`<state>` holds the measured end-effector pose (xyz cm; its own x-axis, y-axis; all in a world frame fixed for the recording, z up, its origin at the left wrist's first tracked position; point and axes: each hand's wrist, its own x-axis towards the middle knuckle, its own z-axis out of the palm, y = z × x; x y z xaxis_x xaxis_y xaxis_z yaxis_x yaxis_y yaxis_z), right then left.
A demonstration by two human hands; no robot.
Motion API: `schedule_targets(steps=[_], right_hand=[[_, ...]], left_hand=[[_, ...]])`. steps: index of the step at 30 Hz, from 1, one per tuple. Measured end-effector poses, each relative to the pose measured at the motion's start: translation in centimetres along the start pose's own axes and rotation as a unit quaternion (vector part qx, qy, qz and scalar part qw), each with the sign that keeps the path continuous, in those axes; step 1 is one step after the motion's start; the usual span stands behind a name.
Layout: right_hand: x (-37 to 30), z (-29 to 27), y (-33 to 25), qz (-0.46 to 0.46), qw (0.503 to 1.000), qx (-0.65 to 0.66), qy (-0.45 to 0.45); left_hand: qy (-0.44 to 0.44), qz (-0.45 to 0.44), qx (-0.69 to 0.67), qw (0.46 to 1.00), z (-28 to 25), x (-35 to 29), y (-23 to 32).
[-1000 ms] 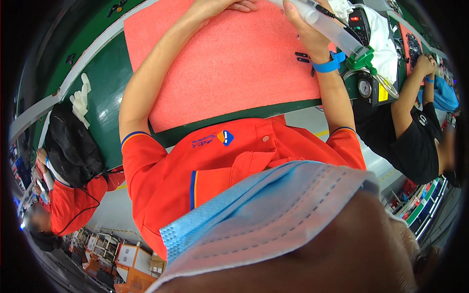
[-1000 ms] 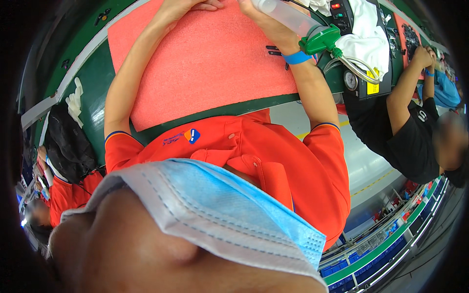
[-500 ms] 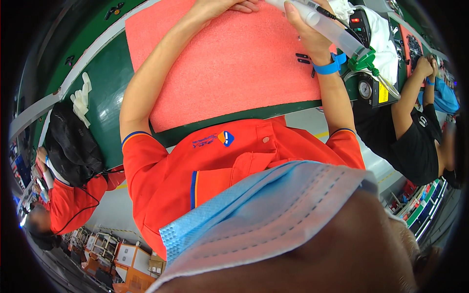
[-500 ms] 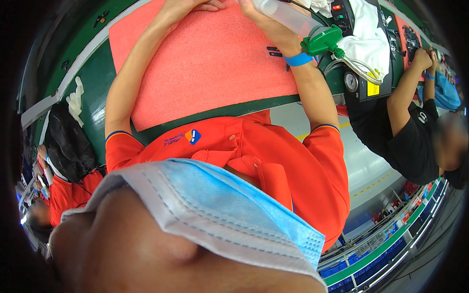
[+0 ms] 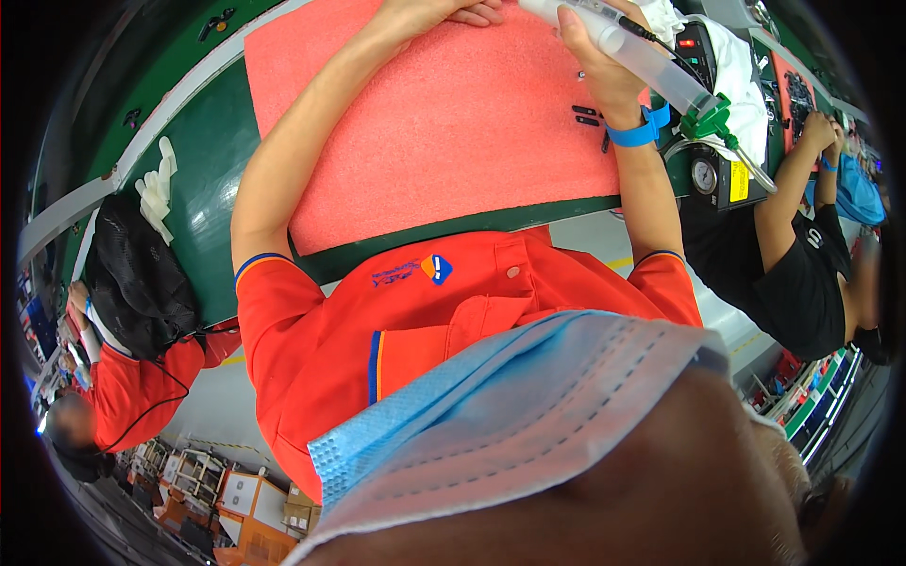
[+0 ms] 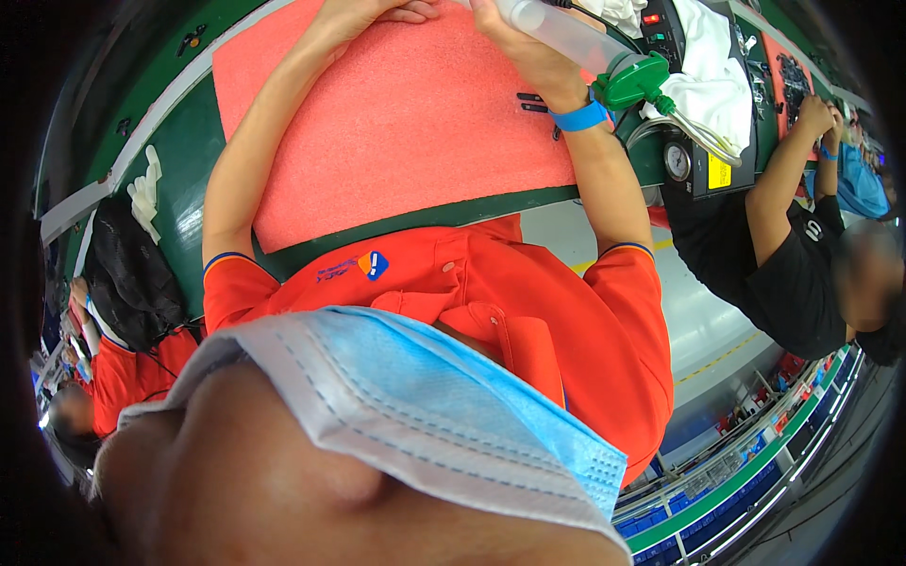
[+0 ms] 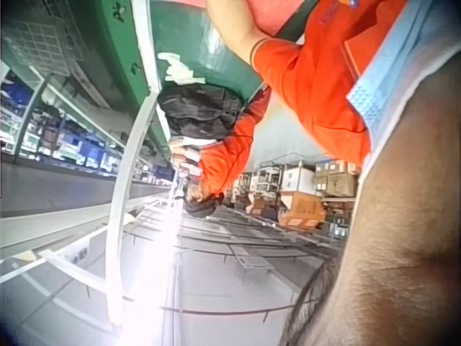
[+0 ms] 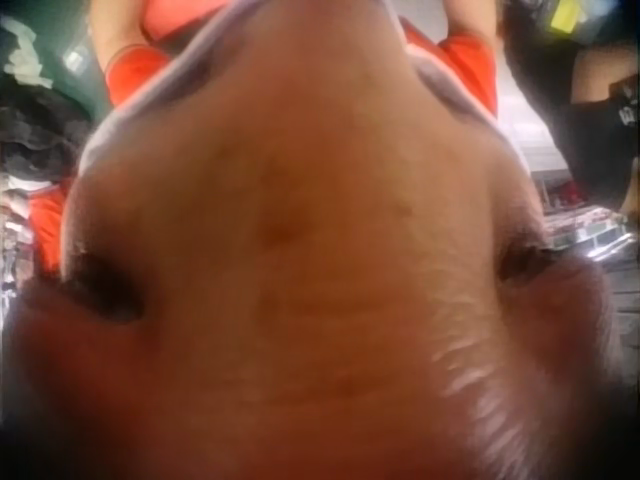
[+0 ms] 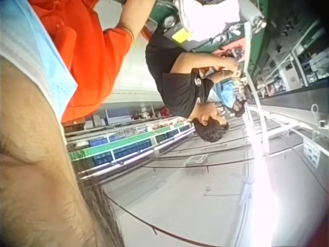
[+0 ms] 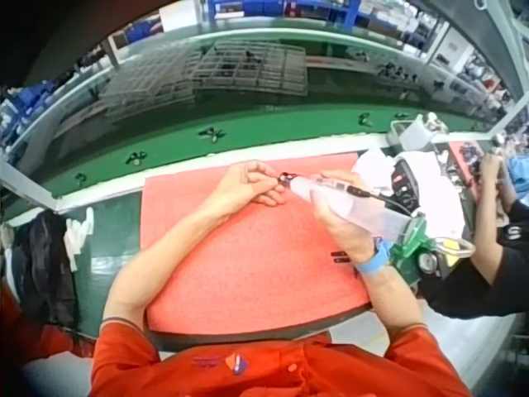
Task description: Applying adhesive or paste to small electronic components using a manual dispenser on an assembly line.
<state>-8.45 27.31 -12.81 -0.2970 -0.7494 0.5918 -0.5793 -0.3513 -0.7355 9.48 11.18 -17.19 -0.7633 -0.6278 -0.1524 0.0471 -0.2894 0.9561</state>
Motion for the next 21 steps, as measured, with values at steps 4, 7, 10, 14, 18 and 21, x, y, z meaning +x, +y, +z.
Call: schedule_targets(steps=[4, 7, 10, 14, 18, 21], right_hand=[[-0.1, 0.4, 0.4, -0.012, 1.0, 0.003, 0.004], [0.1, -0.2, -0.1, -0.02, 0.999, -0.028, 0.009], [-0.1, -0.2, 0.2, -0.016, 0.999, -0.028, 0.014], [-0.1, 0.8, 0.4, -0.013, 1.0, 0.0, 0.012], [0.0, 0.1, -0.1, -0.007, 1.0, -0.022, 0.007], [0.1, -0.4, -0.1, -0.032, 0.999, -0.037, 0.005]], left_hand=[[0.008, 0.002, 0.005, 1.0, -0.2, -0.2, 0.0], [0.001, -0.003, 0.005, 1.0, 0.4, 0.3, 0.1], [-0.001, -0.009, 0.01, 1.0, 0.7, 0.4, 0.2], [0.012, -0.008, 0.007, 1.0, -0.1, -0.2, 0.0], [0.007, -0.007, 0.005, 1.0, 0.4, 0.1, 0.1], [0.003, -0.006, 0.009, 1.0, 0.6, 0.3, 0.2]])
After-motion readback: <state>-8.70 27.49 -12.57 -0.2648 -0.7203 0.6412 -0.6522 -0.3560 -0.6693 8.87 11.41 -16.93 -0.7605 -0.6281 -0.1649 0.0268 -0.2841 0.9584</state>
